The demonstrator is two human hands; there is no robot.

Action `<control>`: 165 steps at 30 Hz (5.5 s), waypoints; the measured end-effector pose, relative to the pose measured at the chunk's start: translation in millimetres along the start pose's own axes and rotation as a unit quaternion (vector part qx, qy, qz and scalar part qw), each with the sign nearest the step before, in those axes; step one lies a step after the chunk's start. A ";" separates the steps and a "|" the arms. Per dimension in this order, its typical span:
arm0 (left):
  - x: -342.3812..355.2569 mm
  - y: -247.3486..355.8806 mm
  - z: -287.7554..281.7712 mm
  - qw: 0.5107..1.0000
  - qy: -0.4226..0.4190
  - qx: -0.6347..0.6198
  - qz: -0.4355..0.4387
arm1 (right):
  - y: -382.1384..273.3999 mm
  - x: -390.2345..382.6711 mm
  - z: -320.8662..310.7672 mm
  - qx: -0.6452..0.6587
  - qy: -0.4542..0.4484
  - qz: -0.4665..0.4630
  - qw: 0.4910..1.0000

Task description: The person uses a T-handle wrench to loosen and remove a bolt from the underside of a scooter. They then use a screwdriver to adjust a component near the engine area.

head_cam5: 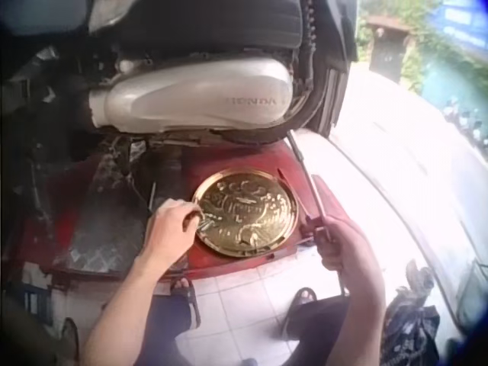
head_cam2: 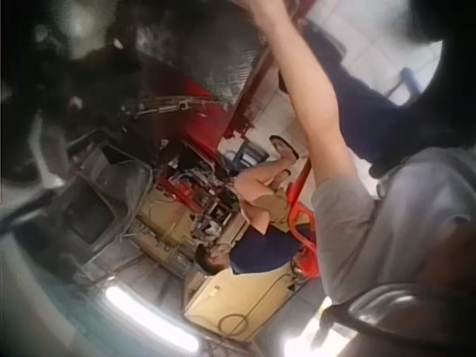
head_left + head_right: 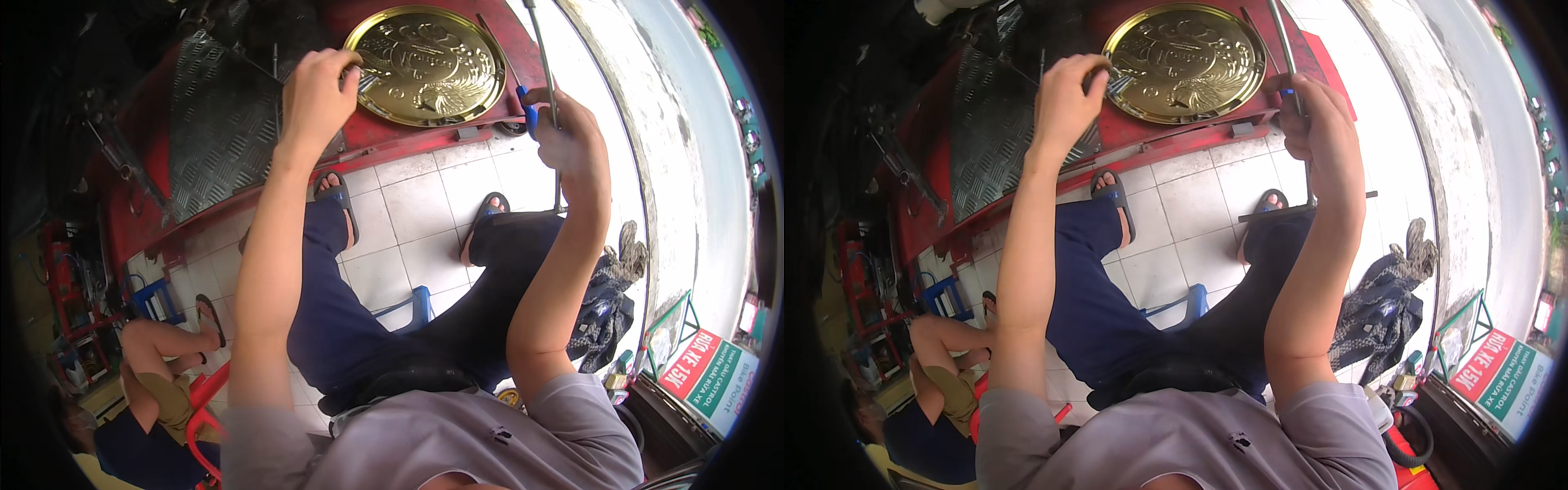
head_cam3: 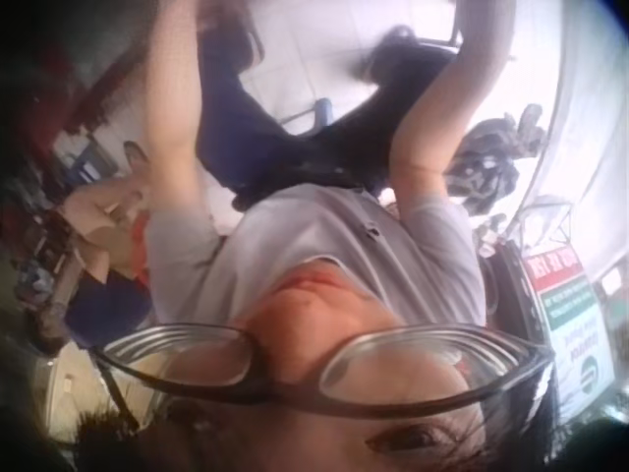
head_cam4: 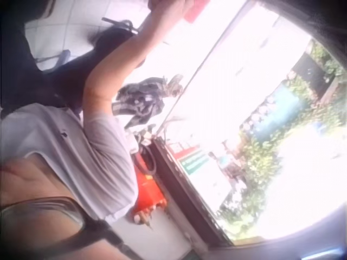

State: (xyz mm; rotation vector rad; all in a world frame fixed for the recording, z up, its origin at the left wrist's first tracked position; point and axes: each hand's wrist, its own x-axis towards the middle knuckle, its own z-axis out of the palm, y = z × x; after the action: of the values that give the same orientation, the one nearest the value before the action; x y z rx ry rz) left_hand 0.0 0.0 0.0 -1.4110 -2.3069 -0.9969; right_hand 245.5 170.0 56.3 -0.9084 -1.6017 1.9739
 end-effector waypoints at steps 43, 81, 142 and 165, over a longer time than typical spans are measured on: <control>21.1 18.8 51.5 0.598 -0.045 -0.713 -0.363 | 24.5 13.7 -19.8 -0.333 0.045 -0.178 0.925; -16.8 120.4 -43.7 0.865 0.071 -0.495 -0.035 | 8.5 6.6 -40.3 -0.243 -0.131 -0.174 0.945; -10.1 -9.5 -51.7 0.750 0.030 -0.561 -0.349 | 16.6 -2.8 0.8 -0.338 -0.036 -0.159 0.927; -93.3 9.7 -185.3 0.920 0.113 -0.352 -0.132 | 112.3 74.5 320.8 -0.408 -0.248 -0.322 0.817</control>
State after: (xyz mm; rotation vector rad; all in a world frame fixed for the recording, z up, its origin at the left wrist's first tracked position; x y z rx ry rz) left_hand 30.9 -184.9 89.3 -1.0996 -2.0799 -2.1046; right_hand -30.0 -23.4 -32.0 0.0158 -2.6845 1.0377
